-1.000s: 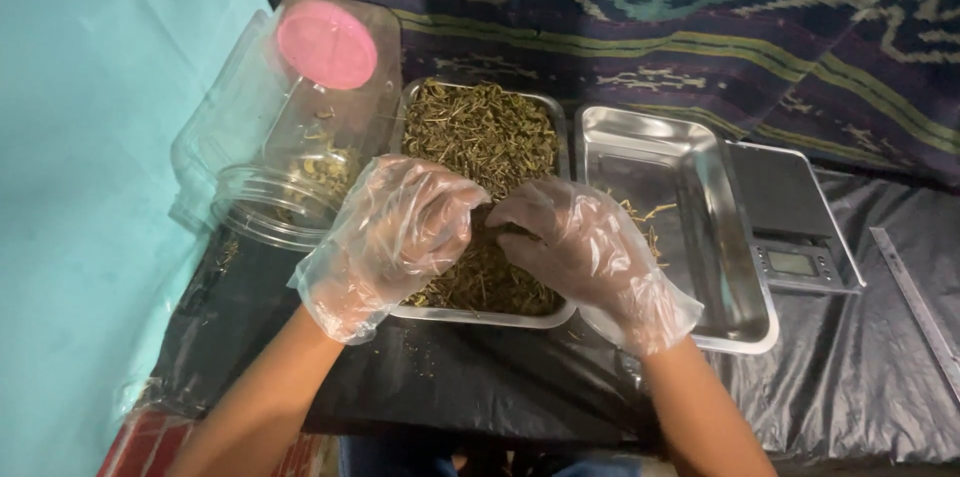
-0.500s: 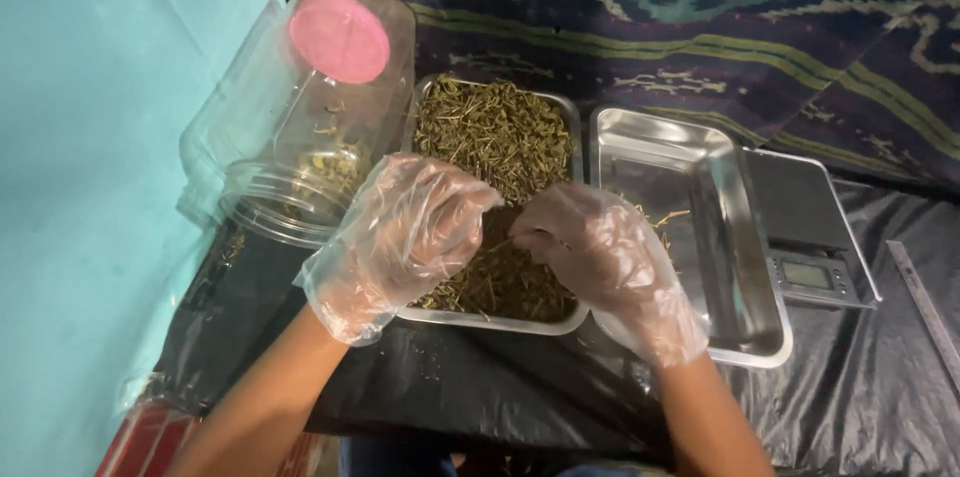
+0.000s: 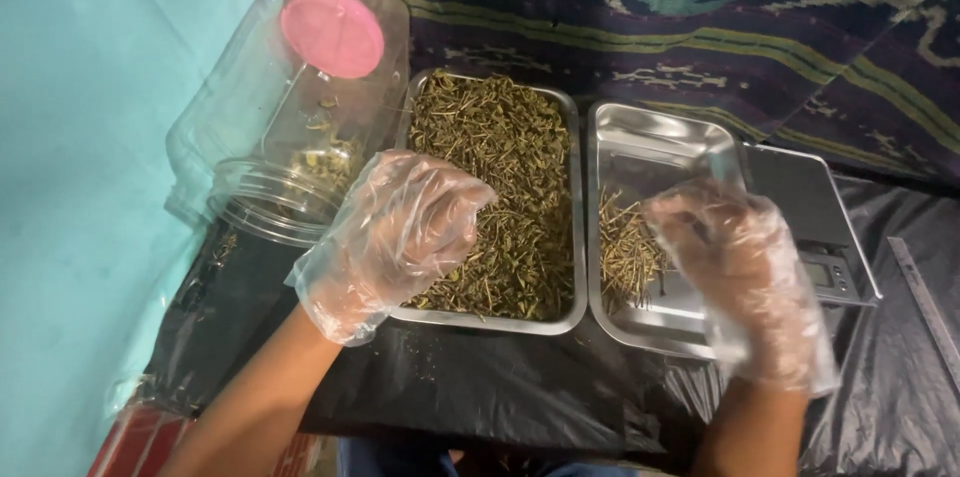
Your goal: Sorting dried tea stems from leaves by hand and placing them into a separate tray.
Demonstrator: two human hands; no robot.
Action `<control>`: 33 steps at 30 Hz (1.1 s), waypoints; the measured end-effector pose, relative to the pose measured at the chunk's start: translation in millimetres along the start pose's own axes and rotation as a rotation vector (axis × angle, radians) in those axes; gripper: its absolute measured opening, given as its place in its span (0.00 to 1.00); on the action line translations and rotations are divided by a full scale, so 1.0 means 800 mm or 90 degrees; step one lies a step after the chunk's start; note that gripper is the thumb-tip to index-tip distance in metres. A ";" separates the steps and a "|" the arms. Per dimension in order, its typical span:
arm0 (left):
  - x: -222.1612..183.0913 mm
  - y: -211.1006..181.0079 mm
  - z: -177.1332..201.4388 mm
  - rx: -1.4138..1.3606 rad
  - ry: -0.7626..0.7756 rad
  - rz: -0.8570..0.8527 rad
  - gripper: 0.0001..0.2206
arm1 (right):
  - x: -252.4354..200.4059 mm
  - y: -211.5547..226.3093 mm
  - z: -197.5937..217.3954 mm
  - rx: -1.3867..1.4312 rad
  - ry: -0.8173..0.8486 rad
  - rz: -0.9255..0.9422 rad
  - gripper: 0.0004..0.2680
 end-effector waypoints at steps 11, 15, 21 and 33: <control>-0.050 0.040 -0.056 -0.154 0.284 0.409 0.08 | -0.017 0.097 -0.102 -0.179 0.171 0.428 0.14; -0.004 0.009 -0.004 -0.025 0.033 0.104 0.08 | 0.000 0.108 -0.099 -0.192 0.167 0.520 0.09; -0.002 0.007 -0.003 -0.001 0.058 0.105 0.10 | 0.018 0.131 -0.078 -0.173 0.203 0.369 0.10; -0.006 0.013 -0.011 -0.027 0.084 0.144 0.09 | 0.023 0.120 -0.088 -0.255 0.250 0.298 0.09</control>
Point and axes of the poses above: each hand's wrist, its own x-axis towards the middle knuckle, its own z-axis out of the back of the hand, y = z × x, the point moved 7 cm from there along x, towards the middle knuckle, and after that the axes turned 11 degrees about -y, right-handed, at the moved point
